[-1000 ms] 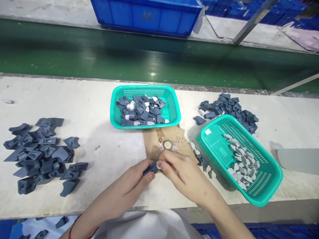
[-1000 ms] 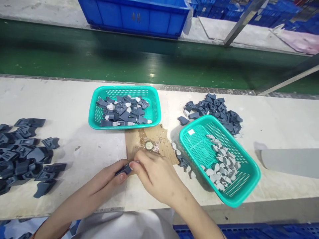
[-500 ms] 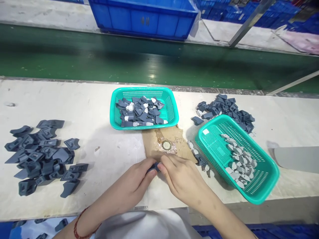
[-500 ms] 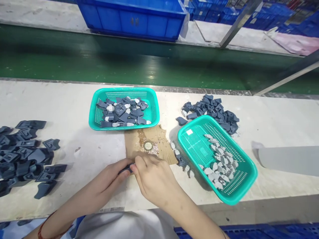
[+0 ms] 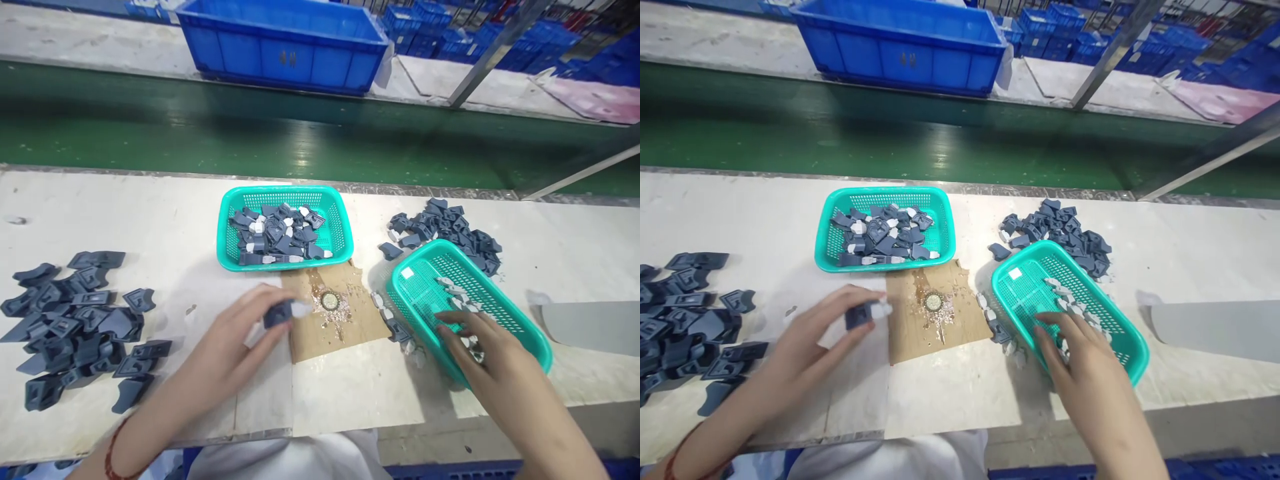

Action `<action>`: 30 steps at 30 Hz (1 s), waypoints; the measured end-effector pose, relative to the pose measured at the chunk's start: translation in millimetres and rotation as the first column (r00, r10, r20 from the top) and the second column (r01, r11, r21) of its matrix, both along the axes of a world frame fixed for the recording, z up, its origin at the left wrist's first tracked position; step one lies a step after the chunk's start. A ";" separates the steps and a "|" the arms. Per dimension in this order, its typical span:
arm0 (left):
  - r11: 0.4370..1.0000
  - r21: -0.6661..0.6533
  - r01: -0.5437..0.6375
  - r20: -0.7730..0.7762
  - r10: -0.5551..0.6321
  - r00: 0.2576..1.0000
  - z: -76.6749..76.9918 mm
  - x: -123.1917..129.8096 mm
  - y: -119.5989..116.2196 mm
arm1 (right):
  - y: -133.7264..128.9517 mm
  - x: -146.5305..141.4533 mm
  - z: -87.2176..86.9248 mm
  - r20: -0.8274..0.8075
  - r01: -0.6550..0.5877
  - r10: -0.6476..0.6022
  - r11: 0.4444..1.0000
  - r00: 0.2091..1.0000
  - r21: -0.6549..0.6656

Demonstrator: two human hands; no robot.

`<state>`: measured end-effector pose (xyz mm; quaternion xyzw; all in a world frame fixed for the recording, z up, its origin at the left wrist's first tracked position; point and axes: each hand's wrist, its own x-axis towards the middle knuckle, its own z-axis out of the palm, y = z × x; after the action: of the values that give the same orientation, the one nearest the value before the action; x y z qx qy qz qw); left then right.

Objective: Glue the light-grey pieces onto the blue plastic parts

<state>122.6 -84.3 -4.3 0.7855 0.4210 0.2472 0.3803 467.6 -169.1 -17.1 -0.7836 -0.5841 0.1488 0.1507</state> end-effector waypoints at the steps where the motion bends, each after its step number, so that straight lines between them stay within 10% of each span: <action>1: 0.995 0.060 -0.077 -0.028 0.078 0.997 2.0 -3.2 9.7 | -4.5 13.4 -3.5 -0.003 0.021 -0.021 0.997 1.000 -0.080; 5: 0.919 0.248 -0.308 -0.128 0.346 0.930 9.6 -12.6 55.3 | -15.7 37.4 -11.1 -0.088 0.000 -0.021 0.974 0.996 -0.226; 18: 0.887 0.458 0.055 -0.420 0.161 0.893 -19.8 -40.4 50.3 | -1.9 16.5 2.5 -0.207 0.290 -0.275 0.956 0.939 0.045; 23: 0.892 0.450 0.049 -0.425 0.166 0.890 -23.4 -41.5 50.3 | 13.4 -25.1 6.4 -0.707 0.464 -0.202 0.863 0.678 0.198; 30: 0.954 0.298 -0.031 -0.353 0.140 0.925 -17.7 -54.2 26.6 | 47.8 -85.0 1.6 -0.967 0.233 -0.065 0.972 0.247 -0.006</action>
<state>68.5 -57.7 -22.0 0.8454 0.4790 0.1698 0.1647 382.6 -121.3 -15.5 -0.5710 -0.3040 0.5374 0.5410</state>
